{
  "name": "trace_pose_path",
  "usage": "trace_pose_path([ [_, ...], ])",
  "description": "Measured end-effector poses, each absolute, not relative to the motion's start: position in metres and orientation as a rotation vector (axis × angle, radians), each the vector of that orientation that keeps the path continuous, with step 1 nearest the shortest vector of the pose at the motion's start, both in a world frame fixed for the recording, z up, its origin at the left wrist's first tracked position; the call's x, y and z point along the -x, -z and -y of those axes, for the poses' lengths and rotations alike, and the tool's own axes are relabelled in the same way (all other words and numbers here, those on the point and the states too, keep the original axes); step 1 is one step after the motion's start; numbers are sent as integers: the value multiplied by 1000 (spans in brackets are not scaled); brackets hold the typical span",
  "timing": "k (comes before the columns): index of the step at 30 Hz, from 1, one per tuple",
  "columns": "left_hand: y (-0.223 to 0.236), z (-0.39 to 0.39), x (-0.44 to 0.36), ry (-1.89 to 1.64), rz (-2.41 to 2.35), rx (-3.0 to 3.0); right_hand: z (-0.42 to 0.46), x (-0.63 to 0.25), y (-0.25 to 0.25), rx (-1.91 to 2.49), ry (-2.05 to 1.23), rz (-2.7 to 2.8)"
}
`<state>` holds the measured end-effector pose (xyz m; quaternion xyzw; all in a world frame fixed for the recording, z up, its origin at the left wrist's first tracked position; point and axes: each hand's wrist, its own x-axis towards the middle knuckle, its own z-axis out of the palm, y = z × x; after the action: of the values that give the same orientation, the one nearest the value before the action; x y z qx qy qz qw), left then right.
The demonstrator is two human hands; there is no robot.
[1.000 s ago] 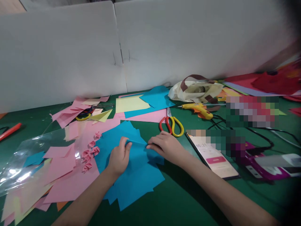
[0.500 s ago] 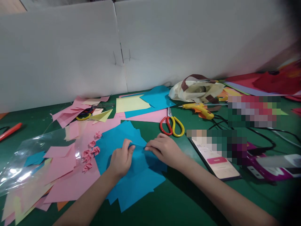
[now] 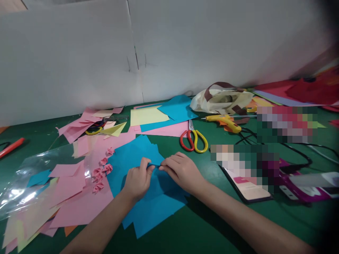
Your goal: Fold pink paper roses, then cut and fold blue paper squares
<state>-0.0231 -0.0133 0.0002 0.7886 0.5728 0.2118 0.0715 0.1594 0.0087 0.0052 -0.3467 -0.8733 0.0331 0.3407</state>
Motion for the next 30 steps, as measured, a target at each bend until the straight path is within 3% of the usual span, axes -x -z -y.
trace_pose_path([
  [13,-2,13,26,-800,-1381,-2413,-7,-161,-1,884,-313,2276],
  [30,-4,4,31,-1230,-1646,-1912,-29,-186,-10,944,-289,2160],
])
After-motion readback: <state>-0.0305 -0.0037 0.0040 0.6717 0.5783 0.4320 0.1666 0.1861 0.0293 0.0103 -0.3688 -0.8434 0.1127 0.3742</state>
